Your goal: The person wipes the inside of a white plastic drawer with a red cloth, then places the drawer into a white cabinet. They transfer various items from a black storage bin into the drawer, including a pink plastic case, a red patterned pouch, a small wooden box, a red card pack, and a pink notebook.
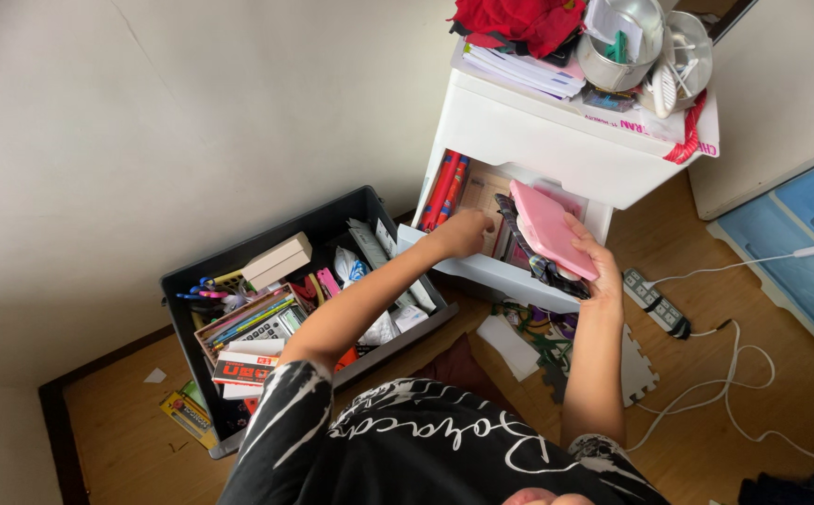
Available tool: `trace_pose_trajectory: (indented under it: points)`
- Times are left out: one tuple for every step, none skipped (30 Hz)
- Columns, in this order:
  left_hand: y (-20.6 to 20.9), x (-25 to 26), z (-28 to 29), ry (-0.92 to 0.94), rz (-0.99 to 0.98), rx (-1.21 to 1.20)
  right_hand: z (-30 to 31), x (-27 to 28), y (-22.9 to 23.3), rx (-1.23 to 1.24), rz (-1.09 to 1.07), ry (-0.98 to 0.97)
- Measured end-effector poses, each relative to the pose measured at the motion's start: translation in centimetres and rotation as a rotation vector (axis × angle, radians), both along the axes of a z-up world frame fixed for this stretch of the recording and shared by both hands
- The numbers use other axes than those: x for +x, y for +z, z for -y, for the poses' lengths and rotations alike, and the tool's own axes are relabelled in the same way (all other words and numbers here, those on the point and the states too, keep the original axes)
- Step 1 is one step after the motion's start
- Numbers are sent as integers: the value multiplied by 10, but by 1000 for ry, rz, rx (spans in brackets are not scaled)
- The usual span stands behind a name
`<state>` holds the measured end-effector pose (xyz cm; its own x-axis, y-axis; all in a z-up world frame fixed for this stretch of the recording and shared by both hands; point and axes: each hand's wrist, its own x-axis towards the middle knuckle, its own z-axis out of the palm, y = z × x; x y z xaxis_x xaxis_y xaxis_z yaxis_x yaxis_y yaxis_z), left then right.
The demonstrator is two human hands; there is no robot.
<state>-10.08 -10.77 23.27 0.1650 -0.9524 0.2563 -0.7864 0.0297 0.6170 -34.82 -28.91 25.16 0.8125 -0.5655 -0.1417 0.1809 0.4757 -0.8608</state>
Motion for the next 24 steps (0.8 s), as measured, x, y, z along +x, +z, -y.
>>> trace_pose_trajectory:
  points:
    - [-4,2,13,-47,68,52,1,-5,-1,23,-33,-45]
    - [-8,2,26,-93,136,104,2,-10,-1,46,-66,-91]
    - [-12,1,40,-145,223,185,3,-15,0,8,-49,-61]
    - [-15,-1,52,-197,311,266,4,-20,1,-30,-32,-32]
    - [-19,-4,63,-247,398,347,5,-25,1,-68,-15,-3]
    - [-24,-8,70,-321,552,311,6,-30,2,-52,-5,-5]
    - [-28,-11,75,-391,704,273,6,-34,2,-37,4,-5]
    - [-30,-14,79,-461,856,231,5,-39,3,-22,14,-5]
    - [-30,-13,82,-491,933,235,6,-41,4,-12,-3,-37]
    - [-29,-11,86,-521,1009,240,6,-44,5,-3,-20,-69]
    - [-28,-9,86,-554,1085,246,5,-47,5,9,-36,-103]
    - [-27,-5,86,-540,1075,293,4,-49,5,-2,-22,-81]
    - [-26,0,86,-528,1065,340,4,-53,4,-12,-7,-62]
    - [-25,2,87,-516,1055,386,4,-56,4,-23,8,-43]
    - [-24,4,89,-528,1095,365,3,-57,3,-17,6,-49]
    - [-22,6,90,-541,1135,343,3,-57,3,-12,5,-55]
    - [-22,6,91,-551,1175,320,3,-57,3,-9,3,-60]
    - [-22,4,93,-554,1200,333,3,-56,3,-7,0,-65]
    - [-22,3,94,-557,1224,347,2,-55,3,-6,-5,-69]
    - [-22,1,95,-560,1248,360,1,-54,4,-4,-9,-73]
    - [-22,1,96,-553,1246,374,1,-53,3,-12,-22,-86]
    - [-21,2,97,-547,1243,389,0,-53,3,-19,-36,-99]
    - [-19,3,97,-541,1242,404,-1,-52,3,-27,-47,-112]
    - [-19,1,97,-545,1289,407,-1,-52,3,-22,-20,-87]
